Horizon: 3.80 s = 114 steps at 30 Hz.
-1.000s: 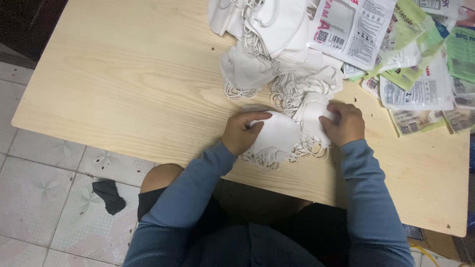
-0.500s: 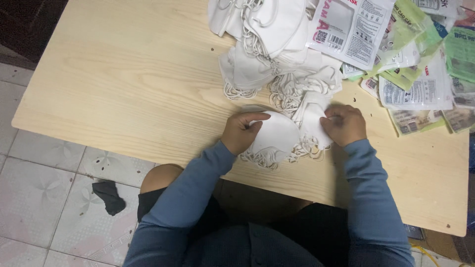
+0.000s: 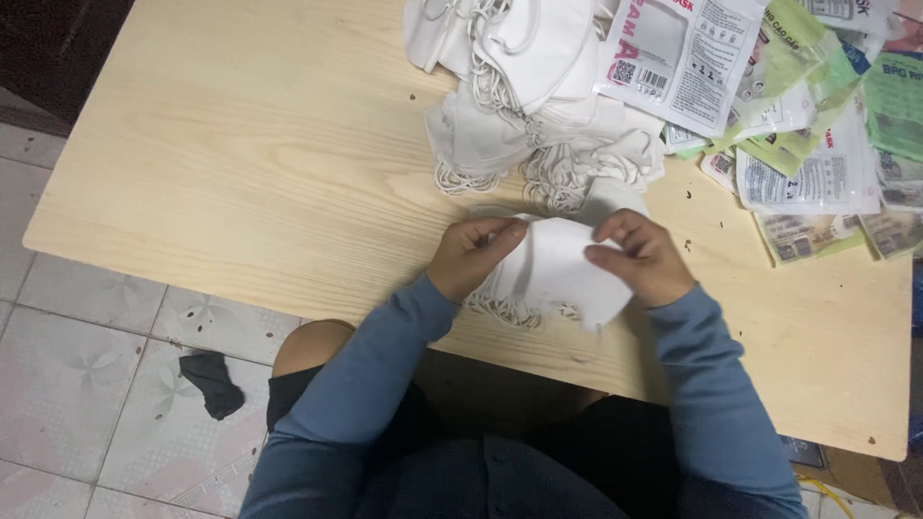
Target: Stacking and organizing white face masks on a wooden table
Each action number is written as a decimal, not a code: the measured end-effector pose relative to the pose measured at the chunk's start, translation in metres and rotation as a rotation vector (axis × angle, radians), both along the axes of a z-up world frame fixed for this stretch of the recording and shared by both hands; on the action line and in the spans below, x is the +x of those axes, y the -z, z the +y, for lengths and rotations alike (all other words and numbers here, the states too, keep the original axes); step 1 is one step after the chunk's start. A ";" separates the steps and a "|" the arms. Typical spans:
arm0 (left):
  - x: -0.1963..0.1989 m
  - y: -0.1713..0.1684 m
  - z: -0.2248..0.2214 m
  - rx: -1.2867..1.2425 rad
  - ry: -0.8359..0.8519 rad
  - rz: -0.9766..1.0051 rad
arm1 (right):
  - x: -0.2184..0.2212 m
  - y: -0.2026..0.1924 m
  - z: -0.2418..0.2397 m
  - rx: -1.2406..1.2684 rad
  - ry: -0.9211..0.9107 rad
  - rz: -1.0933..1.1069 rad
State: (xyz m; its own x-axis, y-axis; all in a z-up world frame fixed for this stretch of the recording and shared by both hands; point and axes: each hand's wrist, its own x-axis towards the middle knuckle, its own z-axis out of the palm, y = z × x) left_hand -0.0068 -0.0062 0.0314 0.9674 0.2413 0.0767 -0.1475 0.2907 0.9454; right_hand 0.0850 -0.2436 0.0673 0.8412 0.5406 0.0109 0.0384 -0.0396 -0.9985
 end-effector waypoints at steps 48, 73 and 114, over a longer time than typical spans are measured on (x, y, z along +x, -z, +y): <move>0.000 -0.018 0.011 0.047 0.081 0.111 | 0.005 0.020 -0.003 -0.078 0.070 -0.054; 0.003 0.011 0.015 -0.061 0.053 0.243 | 0.045 0.044 -0.030 -0.933 0.342 -0.501; -0.010 0.004 -0.002 -0.048 -0.076 0.140 | -0.025 0.013 0.026 -0.051 0.186 -0.271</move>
